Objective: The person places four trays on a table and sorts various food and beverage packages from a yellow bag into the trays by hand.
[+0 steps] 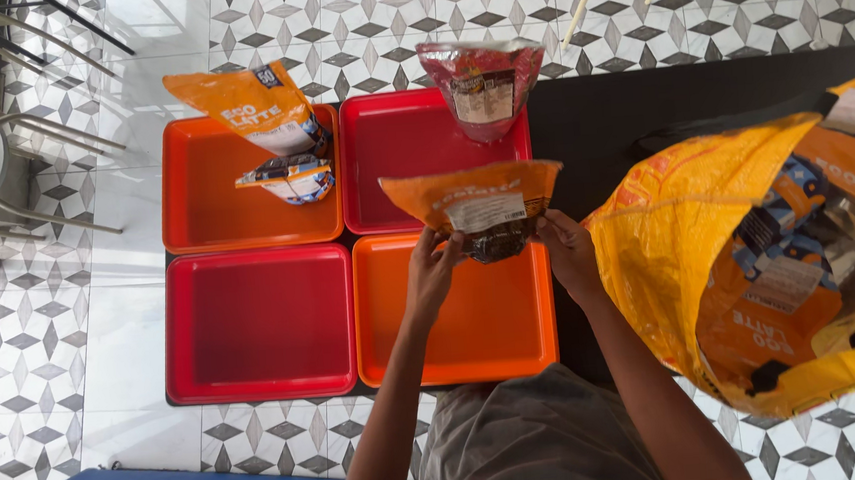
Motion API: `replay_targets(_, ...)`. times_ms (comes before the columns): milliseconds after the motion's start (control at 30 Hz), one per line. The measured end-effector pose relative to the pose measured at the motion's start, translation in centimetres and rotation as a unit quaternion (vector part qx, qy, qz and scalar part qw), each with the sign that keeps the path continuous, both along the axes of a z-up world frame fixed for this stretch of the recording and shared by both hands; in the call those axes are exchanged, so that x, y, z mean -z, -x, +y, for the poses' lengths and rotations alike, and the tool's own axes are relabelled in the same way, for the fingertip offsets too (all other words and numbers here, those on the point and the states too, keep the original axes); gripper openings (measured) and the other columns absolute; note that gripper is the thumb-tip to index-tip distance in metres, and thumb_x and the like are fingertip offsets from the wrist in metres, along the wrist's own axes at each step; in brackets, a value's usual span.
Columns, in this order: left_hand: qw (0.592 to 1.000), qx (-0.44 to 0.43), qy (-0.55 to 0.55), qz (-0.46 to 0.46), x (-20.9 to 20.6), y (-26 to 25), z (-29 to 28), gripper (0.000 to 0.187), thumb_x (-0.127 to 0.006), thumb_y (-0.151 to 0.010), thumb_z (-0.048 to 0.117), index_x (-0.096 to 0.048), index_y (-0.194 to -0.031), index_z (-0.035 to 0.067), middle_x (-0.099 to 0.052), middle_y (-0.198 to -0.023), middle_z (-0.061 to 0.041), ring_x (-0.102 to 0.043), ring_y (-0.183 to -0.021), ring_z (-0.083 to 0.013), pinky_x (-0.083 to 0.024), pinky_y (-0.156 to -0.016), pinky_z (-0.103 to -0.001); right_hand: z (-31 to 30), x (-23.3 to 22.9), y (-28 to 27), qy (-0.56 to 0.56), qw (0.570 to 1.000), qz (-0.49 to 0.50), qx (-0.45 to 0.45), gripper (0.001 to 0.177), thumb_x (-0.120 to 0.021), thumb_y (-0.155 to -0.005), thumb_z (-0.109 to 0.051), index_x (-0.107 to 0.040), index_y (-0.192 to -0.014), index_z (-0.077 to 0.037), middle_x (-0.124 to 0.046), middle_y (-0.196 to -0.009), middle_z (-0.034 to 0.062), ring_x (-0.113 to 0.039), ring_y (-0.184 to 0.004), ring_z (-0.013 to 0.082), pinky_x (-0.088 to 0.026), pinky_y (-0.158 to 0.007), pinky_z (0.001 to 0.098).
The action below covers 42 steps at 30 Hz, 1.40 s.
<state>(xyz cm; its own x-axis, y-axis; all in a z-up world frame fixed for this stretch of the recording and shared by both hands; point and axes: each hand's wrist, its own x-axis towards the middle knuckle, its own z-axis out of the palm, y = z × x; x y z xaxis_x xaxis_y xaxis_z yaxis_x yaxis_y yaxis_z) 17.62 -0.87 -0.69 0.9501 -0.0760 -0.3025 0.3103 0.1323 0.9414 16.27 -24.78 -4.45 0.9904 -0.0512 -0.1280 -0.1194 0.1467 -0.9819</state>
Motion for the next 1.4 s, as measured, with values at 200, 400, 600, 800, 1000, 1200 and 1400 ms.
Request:
replay_targets(200, 0.998, 0.017, -0.035, -0.048, 1.8, -6.0, -1.3, 0.041, -0.062, -0.102, 0.033, -0.056, -0.132, 0.006, -0.069, -0.126, -0.011, -0.073, -0.112, -0.0246, -0.058, -0.092, -0.037, -0.6, 1.7, -4.9, 0.162, 0.983, -0.009, 0.082, 0.026, -0.063, -0.105, -0.023, -0.071, -0.117, -0.002, -0.075, -0.101, 0.0027, -0.068, -0.091, 0.0071, -0.052, -0.078, 0.0234)
replay_targets(400, 0.995, 0.04, -0.087, -0.032, 3.5, -10.3, -2.4, 0.042, -0.062, -0.101, 0.037, -0.056, -0.13, 0.007, -0.066, -0.136, -0.012, -0.069, -0.123, -0.0298, -0.058, -0.094, -0.041, -0.9, 2.9, -9.1, 0.225, 0.969, -0.004, 0.098, 0.015, -0.066, -0.101, -0.013, -0.073, -0.111, -0.004, -0.077, -0.097, 0.0008, -0.068, -0.085, 0.0058, -0.051, -0.071, 0.0226)
replay_targets(600, 0.993, 0.065, -0.094, -0.022, 6.3, -12.8, -2.8, 0.041, -0.06, -0.101, 0.036, -0.056, -0.132, 0.009, -0.064, -0.137, -0.011, -0.065, -0.127, -0.0301, -0.057, -0.098, -0.042, -1.1, 4.3, -11.6, 0.232, 0.966, 0.012, 0.109, 0.012, -0.068, -0.098, -0.009, -0.074, -0.106, -0.004, -0.078, -0.095, 0.0033, -0.072, -0.088, 0.0077, -0.054, -0.076, 0.0232)
replay_targets(800, 0.995, 0.051, -0.074, -0.031, 9.1, -13.8, -2.9, 0.036, -0.06, -0.104, 0.03, -0.057, -0.132, 0.008, -0.069, -0.128, -0.011, -0.065, -0.13, -0.0301, -0.057, -0.101, -0.043, -0.7, 6.3, -12.8, 0.292, 0.948, 0.029, 0.121, 0.017, -0.071, -0.095, -0.011, -0.074, -0.111, -0.007, -0.076, -0.101, 0.006, -0.074, -0.09, 0.0131, -0.057, -0.078, 0.0267)
replay_targets(1000, 0.996, 0.044, -0.072, -0.029, 11.2, -14.7, -3.0, 0.029, -0.059, -0.105, 0.021, -0.056, -0.13, 0.008, -0.066, -0.121, -0.007, -0.063, -0.13, -0.0255, -0.059, -0.098, -0.038, -0.3, 6.5, -13.4, 0.347, 0.93, 0.033, 0.118, 0.017, -0.073, -0.094, -0.011, -0.076, -0.111, -0.008, -0.074, -0.098, 0.0089, -0.073, -0.085, 0.0177, -0.058, -0.077, 0.0311)
replay_targets(1200, 0.995, 0.022, -0.077, -0.065, 12.6, -14.7, -3.2, 0.025, -0.057, -0.104, 0.012, -0.06, -0.128, 0.007, -0.069, -0.114, -0.007, -0.066, -0.122, -0.0199, -0.056, -0.096, -0.034, -0.4, 7.4, -13.7, 0.391, 0.912, 0.017, 0.122, 0.016, -0.07, -0.097, -0.009, -0.075, -0.112, -0.007, -0.07, -0.099, 0.0087, -0.07, -0.084, 0.0194, -0.056, -0.074, 0.0332)
replay_targets(1400, 0.994, 0.027, -0.096, -0.037, 11.6, -15.6, -3.8, 0.024, -0.06, -0.105, 0.018, -0.06, -0.127, 0.008, -0.068, -0.122, -0.008, -0.061, -0.131, -0.0243, -0.055, -0.098, -0.038, -1.1, 9.4, -14.1, 0.371, 0.92, 0.002, 0.128, 0.014, -0.069, -0.099, -0.01, -0.075, -0.111, -0.005, -0.066, -0.105, 0.0085, -0.069, -0.086, 0.0188, -0.056, -0.078, 0.0323)
